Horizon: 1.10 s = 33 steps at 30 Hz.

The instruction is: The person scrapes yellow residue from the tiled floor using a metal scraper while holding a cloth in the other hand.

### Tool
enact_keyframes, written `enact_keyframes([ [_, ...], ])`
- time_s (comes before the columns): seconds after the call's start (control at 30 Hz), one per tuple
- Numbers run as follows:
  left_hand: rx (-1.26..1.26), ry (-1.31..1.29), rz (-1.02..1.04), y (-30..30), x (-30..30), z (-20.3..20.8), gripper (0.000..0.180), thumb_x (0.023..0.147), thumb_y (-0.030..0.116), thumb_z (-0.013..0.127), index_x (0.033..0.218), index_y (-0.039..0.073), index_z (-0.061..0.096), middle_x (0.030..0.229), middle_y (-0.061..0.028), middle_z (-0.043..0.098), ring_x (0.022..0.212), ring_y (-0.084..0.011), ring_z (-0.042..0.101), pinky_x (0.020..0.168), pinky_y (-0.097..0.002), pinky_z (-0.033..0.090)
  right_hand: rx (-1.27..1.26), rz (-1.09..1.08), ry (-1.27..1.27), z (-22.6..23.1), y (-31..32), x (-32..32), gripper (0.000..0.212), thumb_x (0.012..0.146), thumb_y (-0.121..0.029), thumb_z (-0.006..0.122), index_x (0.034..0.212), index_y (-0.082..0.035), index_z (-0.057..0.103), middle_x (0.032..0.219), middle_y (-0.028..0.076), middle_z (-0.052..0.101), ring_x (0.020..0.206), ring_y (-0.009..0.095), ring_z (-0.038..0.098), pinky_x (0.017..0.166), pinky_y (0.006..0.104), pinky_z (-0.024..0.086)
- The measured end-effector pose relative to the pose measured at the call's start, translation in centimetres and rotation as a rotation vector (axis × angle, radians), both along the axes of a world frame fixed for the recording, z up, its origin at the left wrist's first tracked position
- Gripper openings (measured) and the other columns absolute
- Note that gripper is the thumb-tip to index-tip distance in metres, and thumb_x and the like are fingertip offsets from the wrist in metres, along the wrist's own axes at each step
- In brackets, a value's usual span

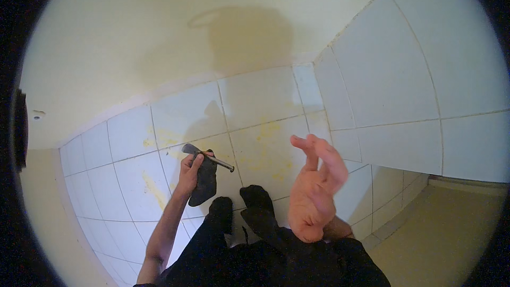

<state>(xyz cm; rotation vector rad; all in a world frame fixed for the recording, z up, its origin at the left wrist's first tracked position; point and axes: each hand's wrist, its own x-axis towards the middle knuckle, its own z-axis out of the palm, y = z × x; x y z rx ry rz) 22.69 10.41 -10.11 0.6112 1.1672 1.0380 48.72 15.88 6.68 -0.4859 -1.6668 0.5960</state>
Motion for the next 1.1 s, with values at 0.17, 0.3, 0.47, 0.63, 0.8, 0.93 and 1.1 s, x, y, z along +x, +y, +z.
enact_keyframes([
  [0.17, 0.047, 0.000, 0.012, 0.0, 0.2, -0.1, 0.028, 0.101, 0.023, 0.054, 0.108, -0.001, 0.067, 0.084, -0.0034, 0.067, 0.070, -0.0074, 0.059, 0.066, -0.0228, 0.048, 0.157, -0.062, 0.076, 0.9, 0.1, -0.7, 0.063, 0.097, -0.060, 0.027, 0.145, -0.020, 0.040, 0.153, 0.025, 0.016, 0.135, 0.043, 0.030, 0.096, 0.0610, 0.039],
  [0.3, 0.052, 0.006, 0.005, 0.2, 0.1, 0.3, 0.028, 0.101, 0.023, 0.054, 0.108, -0.001, 0.067, 0.084, -0.0037, 0.067, 0.071, -0.0077, 0.059, 0.066, -0.0232, 0.049, 0.151, -0.038, 0.073, -0.7, -0.2, -2.0, 0.055, 0.097, -0.054, 0.030, 0.131, -0.017, 0.051, 0.144, 0.025, 0.029, 0.126, 0.044, 0.039, 0.092, 0.0602, 0.044],
  [0.47, 0.040, -0.005, -0.008, 0.2, -0.1, 0.5, 0.028, 0.101, 0.023, 0.054, 0.108, -0.001, 0.067, 0.086, -0.0042, 0.067, 0.072, -0.0081, 0.060, 0.067, -0.0234, 0.049, 0.062, -0.044, -0.031, -2.2, -0.4, -2.8, 0.050, 0.098, -0.042, 0.034, 0.111, -0.005, 0.065, 0.128, 0.025, 0.049, 0.118, 0.044, 0.049, 0.095, 0.0524, 0.046],
  [0.63, 0.072, 0.008, -0.020, 0.2, 0.0, 0.4, 0.028, 0.101, 0.021, 0.053, 0.108, -0.001, 0.067, 0.089, -0.0047, 0.068, 0.077, -0.0081, 0.060, 0.071, -0.0234, 0.049, -0.254, 0.188, -0.325, -3.4, 0.3, -3.3, 0.040, 0.097, -0.027, 0.044, 0.120, 0.001, 0.061, 0.124, 0.025, 0.054, 0.118, 0.037, 0.051, 0.100, 0.0445, 0.040],
  [0.8, 0.129, -0.036, -0.087, 0.5, 0.6, 1.0, 0.027, 0.101, 0.019, 0.053, 0.108, -0.002, 0.067, 0.093, -0.0052, 0.069, 0.080, -0.0085, 0.061, 0.073, -0.0231, 0.049, -0.670, 0.275, -0.776, -9.4, -0.5, -5.9, 0.049, 0.096, -0.017, 0.053, 0.138, 0.004, 0.040, 0.118, 0.022, 0.059, 0.103, 0.037, 0.057, 0.092, 0.0395, 0.046],
  [0.93, 0.142, 0.015, -0.062, 0.6, 0.6, 1.4, 0.026, 0.100, 0.019, 0.054, 0.107, -0.003, 0.067, 0.093, -0.0056, 0.069, 0.082, -0.0090, 0.061, 0.074, -0.0235, 0.048, -0.726, 0.291, -0.588, -12.9, -2.0, -6.6, 0.063, 0.097, -0.018, 0.053, 0.149, -0.001, 0.022, 0.098, 0.021, 0.064, 0.075, 0.039, 0.059, 0.077, 0.0405, 0.048],
  [1.1, 0.059, 0.077, -0.185, 0.2, 0.1, 0.9, 0.027, 0.100, 0.019, 0.054, 0.114, -0.002, 0.063, 0.095, -0.0058, 0.068, 0.085, -0.0091, 0.061, 0.074, -0.0239, 0.048, -1.082, 0.408, -0.561, -11.0, 0.0, -4.9, 0.054, 0.098, -0.025, 0.055, 0.144, -0.003, 0.036, 0.075, 0.011, 0.060, 0.061, 0.021, 0.055, 0.058, 0.0326, 0.044],
])
